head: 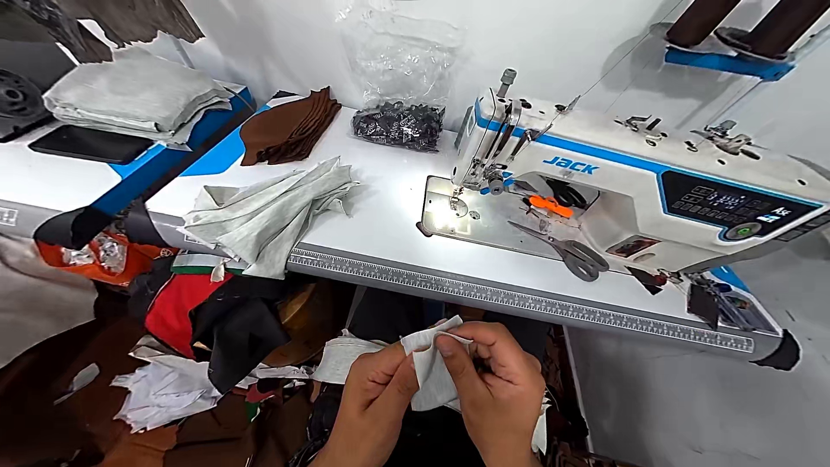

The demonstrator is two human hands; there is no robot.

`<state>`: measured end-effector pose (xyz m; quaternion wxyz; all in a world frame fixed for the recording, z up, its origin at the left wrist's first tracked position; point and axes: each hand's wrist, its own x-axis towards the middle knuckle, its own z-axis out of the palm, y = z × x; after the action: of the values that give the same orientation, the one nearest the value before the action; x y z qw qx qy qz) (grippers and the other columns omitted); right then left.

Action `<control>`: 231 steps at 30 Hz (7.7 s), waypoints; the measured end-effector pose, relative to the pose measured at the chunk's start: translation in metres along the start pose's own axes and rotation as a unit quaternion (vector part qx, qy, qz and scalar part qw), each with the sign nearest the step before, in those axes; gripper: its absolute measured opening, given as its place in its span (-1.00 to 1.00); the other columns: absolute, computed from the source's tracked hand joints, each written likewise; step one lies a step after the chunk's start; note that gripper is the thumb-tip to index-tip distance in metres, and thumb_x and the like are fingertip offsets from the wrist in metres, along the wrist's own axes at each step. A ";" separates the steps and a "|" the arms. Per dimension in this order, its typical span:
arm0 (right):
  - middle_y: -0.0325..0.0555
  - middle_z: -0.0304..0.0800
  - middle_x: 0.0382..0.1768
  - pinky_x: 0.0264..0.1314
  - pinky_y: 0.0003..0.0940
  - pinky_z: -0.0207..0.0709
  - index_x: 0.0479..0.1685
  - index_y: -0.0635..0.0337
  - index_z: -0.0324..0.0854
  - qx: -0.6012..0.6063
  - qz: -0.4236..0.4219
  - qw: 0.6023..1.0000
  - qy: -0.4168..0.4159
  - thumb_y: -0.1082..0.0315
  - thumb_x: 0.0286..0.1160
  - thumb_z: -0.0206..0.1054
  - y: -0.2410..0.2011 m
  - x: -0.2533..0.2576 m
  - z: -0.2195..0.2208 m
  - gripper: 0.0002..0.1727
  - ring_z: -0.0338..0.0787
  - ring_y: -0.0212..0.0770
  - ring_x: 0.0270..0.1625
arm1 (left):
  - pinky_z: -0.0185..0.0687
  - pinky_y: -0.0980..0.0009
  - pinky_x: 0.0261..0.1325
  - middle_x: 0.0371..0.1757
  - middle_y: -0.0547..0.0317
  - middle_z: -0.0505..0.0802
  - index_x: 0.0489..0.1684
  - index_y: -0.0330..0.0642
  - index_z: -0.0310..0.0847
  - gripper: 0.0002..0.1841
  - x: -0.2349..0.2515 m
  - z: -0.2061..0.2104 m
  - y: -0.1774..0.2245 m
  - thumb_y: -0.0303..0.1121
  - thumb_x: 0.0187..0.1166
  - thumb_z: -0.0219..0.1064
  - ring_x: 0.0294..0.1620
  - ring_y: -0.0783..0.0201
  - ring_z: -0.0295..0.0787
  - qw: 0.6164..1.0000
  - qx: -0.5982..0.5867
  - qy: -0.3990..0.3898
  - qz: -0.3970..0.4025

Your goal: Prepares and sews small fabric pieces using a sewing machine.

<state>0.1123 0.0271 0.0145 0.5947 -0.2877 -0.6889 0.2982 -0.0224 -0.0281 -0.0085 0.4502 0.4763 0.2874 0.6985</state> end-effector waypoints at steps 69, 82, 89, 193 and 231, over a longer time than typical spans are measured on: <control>-0.06 0.89 0.14 0.02 -0.31 0.91 0.36 0.42 0.66 0.032 0.194 0.954 -0.225 0.49 0.66 0.02 -0.018 0.014 -0.035 -0.57 0.93 -0.29 0.08 | 0.80 0.57 0.12 -0.02 0.20 0.91 -0.16 -0.14 0.88 -0.84 0.021 0.001 -0.018 -0.30 0.43 0.60 0.05 0.41 0.86 0.884 0.420 0.087 0.183; -0.34 0.84 -0.42 -0.39 -0.59 0.64 -0.17 0.03 0.86 -0.023 0.132 0.947 -0.292 0.13 0.53 0.50 -0.007 0.074 -0.048 -0.81 0.76 -0.46 -0.41 | 0.81 0.53 -0.14 -0.23 0.11 0.92 -0.17 -0.25 0.89 -0.85 0.031 0.001 -0.001 -0.36 0.53 0.50 -0.28 0.41 0.85 0.994 0.087 0.071 -0.011; -0.34 0.82 -0.47 -0.49 -0.60 0.58 -0.21 0.01 0.85 -0.038 0.141 0.964 -0.222 0.20 0.60 0.43 0.014 0.079 -0.045 -0.86 0.72 -0.44 -0.50 | 0.77 0.49 -0.31 -0.33 0.14 0.85 -0.15 -0.26 0.81 -0.83 0.040 -0.008 -0.013 -0.36 0.67 0.35 -0.40 0.40 0.78 0.992 0.056 0.070 -0.093; -0.13 0.81 -0.26 -0.29 -0.37 0.73 0.40 0.30 0.51 0.191 0.253 0.905 -0.283 -0.14 0.45 0.50 0.046 -0.066 -0.066 -0.25 0.79 -0.31 -0.31 | 0.53 0.55 -0.53 -0.47 0.10 0.88 -0.21 -0.11 0.90 -0.82 0.064 -0.010 0.014 -0.30 0.66 0.37 -0.58 0.35 0.69 0.966 0.194 0.051 -0.163; -0.26 0.77 -0.46 -0.54 -0.49 0.61 0.23 0.25 0.64 0.077 0.249 0.926 -0.272 0.12 0.38 0.60 0.046 -0.053 -0.043 -0.47 0.71 -0.42 -0.51 | 0.66 0.58 -0.44 -0.46 0.01 0.90 -0.30 -0.21 0.88 -0.82 0.042 -0.039 0.013 -0.34 0.62 0.40 -0.53 0.37 0.79 0.960 0.123 0.043 -0.246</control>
<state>0.1632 0.0204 -0.0494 0.3112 -0.3113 -0.7052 0.5558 -0.0690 0.0051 0.0041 0.5336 0.4123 0.4985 0.5448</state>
